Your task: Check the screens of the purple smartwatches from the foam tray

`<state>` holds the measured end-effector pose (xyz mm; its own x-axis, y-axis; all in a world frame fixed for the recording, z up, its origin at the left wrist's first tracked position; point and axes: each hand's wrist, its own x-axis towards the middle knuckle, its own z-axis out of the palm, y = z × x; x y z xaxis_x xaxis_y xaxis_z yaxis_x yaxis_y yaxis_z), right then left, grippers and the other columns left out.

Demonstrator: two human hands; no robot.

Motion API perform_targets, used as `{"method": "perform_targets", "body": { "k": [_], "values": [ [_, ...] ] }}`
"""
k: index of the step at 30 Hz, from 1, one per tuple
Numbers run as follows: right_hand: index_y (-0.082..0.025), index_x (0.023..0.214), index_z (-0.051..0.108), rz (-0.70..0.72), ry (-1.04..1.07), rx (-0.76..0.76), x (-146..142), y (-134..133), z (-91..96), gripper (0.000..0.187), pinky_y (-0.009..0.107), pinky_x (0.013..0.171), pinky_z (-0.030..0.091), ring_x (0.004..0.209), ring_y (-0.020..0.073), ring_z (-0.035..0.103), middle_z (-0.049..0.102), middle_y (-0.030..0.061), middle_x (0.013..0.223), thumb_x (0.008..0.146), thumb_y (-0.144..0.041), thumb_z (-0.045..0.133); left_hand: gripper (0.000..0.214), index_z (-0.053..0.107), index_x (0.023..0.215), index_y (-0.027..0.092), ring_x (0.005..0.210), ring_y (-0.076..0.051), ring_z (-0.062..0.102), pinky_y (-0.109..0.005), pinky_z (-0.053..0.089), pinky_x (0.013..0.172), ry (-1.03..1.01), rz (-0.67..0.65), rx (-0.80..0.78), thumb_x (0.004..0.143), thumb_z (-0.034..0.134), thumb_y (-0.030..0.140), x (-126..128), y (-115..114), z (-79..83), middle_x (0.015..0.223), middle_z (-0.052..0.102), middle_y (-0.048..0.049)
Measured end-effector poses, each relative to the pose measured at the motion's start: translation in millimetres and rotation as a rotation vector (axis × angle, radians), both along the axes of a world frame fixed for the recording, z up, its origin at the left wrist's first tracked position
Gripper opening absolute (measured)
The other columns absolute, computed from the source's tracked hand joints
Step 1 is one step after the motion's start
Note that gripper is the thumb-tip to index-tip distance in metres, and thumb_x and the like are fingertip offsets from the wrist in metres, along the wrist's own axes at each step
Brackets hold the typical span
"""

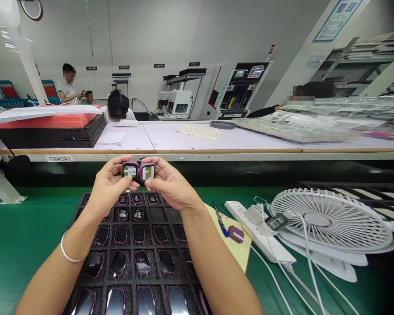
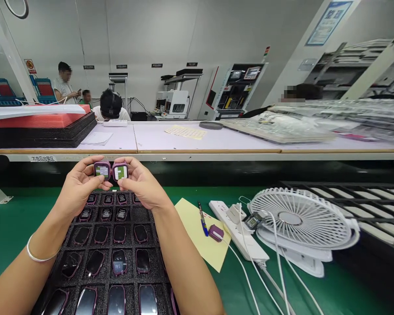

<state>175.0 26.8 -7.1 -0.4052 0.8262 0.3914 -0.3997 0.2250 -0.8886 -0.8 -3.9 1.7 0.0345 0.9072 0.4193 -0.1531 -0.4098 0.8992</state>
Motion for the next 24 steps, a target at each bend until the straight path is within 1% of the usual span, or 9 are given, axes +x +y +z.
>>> {"method": "perform_targets", "body": {
  "k": [2,5,7,9,12,18,21,23,24],
  "values": [
    [-0.023,0.106,0.065,-0.008,-0.012,0.003,0.3,0.0,0.0,0.039,0.021,0.055,0.047,0.063,0.0083,0.052,0.061,-0.0001,0.093,0.071,-0.02,0.083,0.048,0.061,0.118,0.018,0.062,-0.012,0.073,-0.024,0.063,0.064,-0.009,-0.016,-0.008,0.072,0.076,0.021,-0.7,-1.0,0.7,0.096,0.068,-0.0012],
    [-0.021,0.104,0.065,-0.027,-0.032,0.006,0.3,0.9,-1.1,0.034,0.021,0.051,0.043,0.057,0.0076,0.049,0.059,-0.0015,0.084,0.077,-0.035,0.082,0.044,0.063,0.115,0.017,0.059,-0.013,0.072,-0.024,0.062,0.06,-0.029,-0.042,-0.032,0.074,0.075,0.026,-1.2,-2.3,1.5,0.09,0.069,-0.0005],
    [-0.021,0.101,0.065,-0.04,-0.041,0.003,-0.1,1.9,-2.0,0.036,0.02,0.049,0.041,0.059,0.0087,0.049,0.06,-0.0004,0.083,0.079,-0.044,0.081,0.039,0.064,0.111,0.017,0.055,-0.013,0.07,-0.024,0.061,0.055,-0.027,-0.034,-0.043,0.076,0.075,0.032,-0.9,-2.3,1.1,0.086,0.07,-0.0004],
    [-0.02,0.098,0.065,-0.033,-0.046,0.007,-0.7,2.6,-2.5,0.037,0.019,0.048,0.04,0.063,0.0104,0.05,0.063,0.0014,0.083,0.079,-0.046,0.081,0.035,0.065,0.105,0.017,0.05,-0.011,0.067,-0.022,0.057,0.05,-0.012,-0.009,-0.04,0.078,0.076,0.037,-0.3,-1.7,0.1,0.081,0.07,0.0001],
    [-0.021,0.1,0.064,-0.02,-0.055,0.03,-0.7,2.6,-2.3,0.035,0.019,0.049,0.04,0.064,0.0106,0.049,0.065,0.002,0.086,0.077,-0.04,0.083,0.034,0.064,0.1,0.018,0.048,-0.009,0.063,-0.019,0.053,0.046,0.006,0.029,-0.015,0.078,0.079,0.038,0.4,-0.4,-1.7,0.079,0.069,0.001],
    [-0.023,0.105,0.063,-0.048,-0.069,0.027,0.5,2.5,-2.9,0.044,0.02,0.054,0.043,0.074,0.0132,0.055,0.063,0.0012,0.094,0.069,-0.026,0.086,0.043,0.063,0.108,0.019,0.055,-0.008,0.063,-0.019,0.054,0.052,0.035,0.03,-0.001,0.07,0.081,0.024,0.9,0.2,-2.0,0.085,0.068,0.0015],
    [-0.024,0.106,0.062,-0.044,-0.05,0.05,0.4,2.3,-2.9,0.044,0.023,0.066,0.049,0.084,0.015,0.06,0.064,0.0004,0.094,0.068,-0.021,0.085,0.045,0.063,0.109,0.019,0.058,-0.007,0.063,-0.019,0.055,0.055,0.036,0.02,0.0,0.068,0.079,0.019,2.2,-0.4,-1.0,0.086,0.067,0.0017],
    [-0.024,0.105,0.062,-0.036,-0.029,0.057,0.3,1.7,-2.3,0.045,0.024,0.074,0.05,0.09,0.0158,0.062,0.065,0.0003,0.095,0.067,-0.018,0.084,0.046,0.062,0.11,0.019,0.06,-0.008,0.063,-0.019,0.056,0.058,0.028,0.014,0.009,0.067,0.078,0.016,2.9,-1.0,-0.4,0.086,0.066,0.0017],
    [-0.024,0.105,0.062,-0.034,-0.022,0.054,0.3,1.3,-1.9,0.045,0.024,0.075,0.05,0.091,0.0159,0.062,0.065,0.0003,0.096,0.066,-0.017,0.084,0.046,0.062,0.11,0.019,0.061,-0.008,0.063,-0.019,0.056,0.058,0.027,0.013,0.009,0.067,0.078,0.016,3.1,-1.5,-0.1,0.087,0.066,0.0016]
  ]
}}
